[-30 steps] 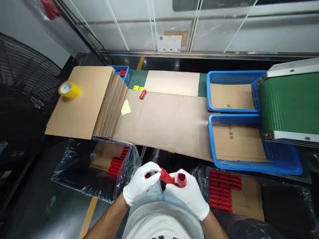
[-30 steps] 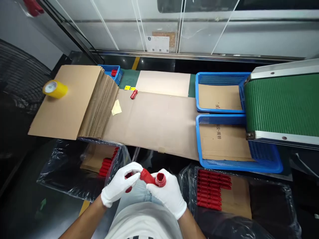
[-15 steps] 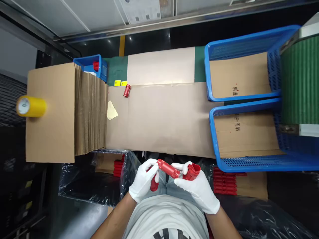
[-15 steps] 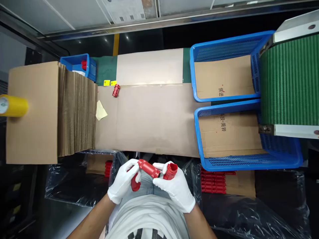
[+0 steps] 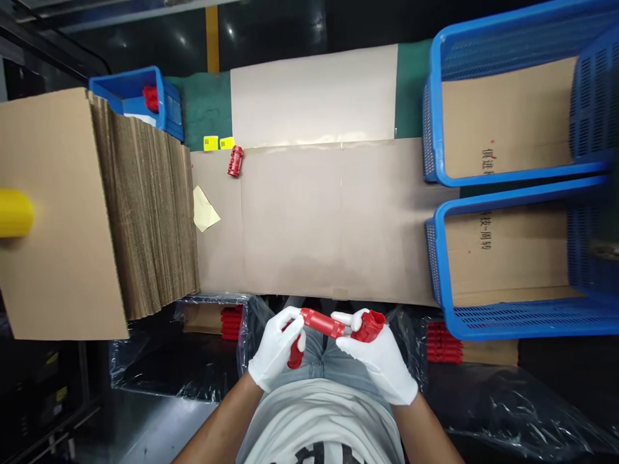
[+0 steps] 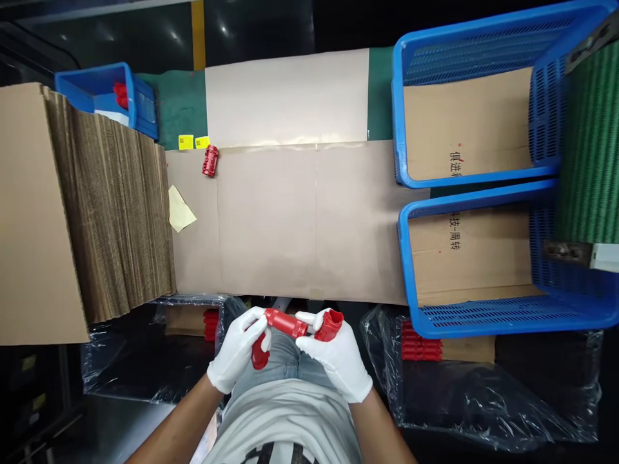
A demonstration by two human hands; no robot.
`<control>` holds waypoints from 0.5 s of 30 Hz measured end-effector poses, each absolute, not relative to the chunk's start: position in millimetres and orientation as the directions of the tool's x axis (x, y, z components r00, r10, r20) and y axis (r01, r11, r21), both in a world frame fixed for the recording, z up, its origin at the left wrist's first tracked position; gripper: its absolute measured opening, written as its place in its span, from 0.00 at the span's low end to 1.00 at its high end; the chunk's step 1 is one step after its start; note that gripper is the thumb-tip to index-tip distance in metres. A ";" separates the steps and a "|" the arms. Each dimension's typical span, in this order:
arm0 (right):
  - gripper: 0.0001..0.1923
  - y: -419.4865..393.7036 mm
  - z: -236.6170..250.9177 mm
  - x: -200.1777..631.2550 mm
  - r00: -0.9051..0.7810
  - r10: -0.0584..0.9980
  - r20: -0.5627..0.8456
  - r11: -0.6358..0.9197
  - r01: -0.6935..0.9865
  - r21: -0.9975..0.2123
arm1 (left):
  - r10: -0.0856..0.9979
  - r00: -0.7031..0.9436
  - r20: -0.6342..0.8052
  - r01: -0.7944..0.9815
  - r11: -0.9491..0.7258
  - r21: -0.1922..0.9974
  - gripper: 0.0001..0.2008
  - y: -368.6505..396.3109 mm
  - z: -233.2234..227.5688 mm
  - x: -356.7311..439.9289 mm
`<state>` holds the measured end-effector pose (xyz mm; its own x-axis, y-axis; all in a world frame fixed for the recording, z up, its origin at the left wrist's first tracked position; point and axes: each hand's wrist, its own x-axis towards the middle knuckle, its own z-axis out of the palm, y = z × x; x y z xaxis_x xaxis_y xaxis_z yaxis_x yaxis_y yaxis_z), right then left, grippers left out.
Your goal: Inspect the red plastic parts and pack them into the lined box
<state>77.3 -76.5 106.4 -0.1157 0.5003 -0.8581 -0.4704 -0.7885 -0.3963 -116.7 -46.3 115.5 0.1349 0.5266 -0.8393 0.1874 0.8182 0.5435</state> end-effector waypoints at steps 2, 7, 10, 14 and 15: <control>0.22 -74.0 103.6 72.9 -0.116 0.491 -0.863 -0.789 -0.480 -0.384 | 0.512 0.122 -0.850 0.214 0.823 0.526 0.23 -44.8 115.2 -121.1; 0.22 -67.7 100.7 61.3 -0.167 0.452 -0.876 -0.800 -0.511 -0.315 | 0.524 0.059 -0.850 0.287 0.807 0.517 0.25 -39.0 121.4 -128.3; 0.22 -66.3 99.9 55.8 -0.200 0.455 -0.868 -0.800 -0.520 -0.299 | 0.483 0.032 -0.875 0.272 0.838 0.473 0.26 -37.3 125.6 -130.7; 0.21 -66.2 100.1 51.6 -0.205 0.450 -0.869 -0.809 -0.507 -0.299 | 0.460 0.021 -0.888 0.250 0.857 0.450 0.27 -39.2 125.8 -133.1; 0.21 -66.3 100.5 51.2 -0.206 0.448 -0.870 -0.811 -0.504 -0.298 | 0.462 0.020 -0.887 0.249 0.857 0.452 0.27 -39.9 125.3 -133.4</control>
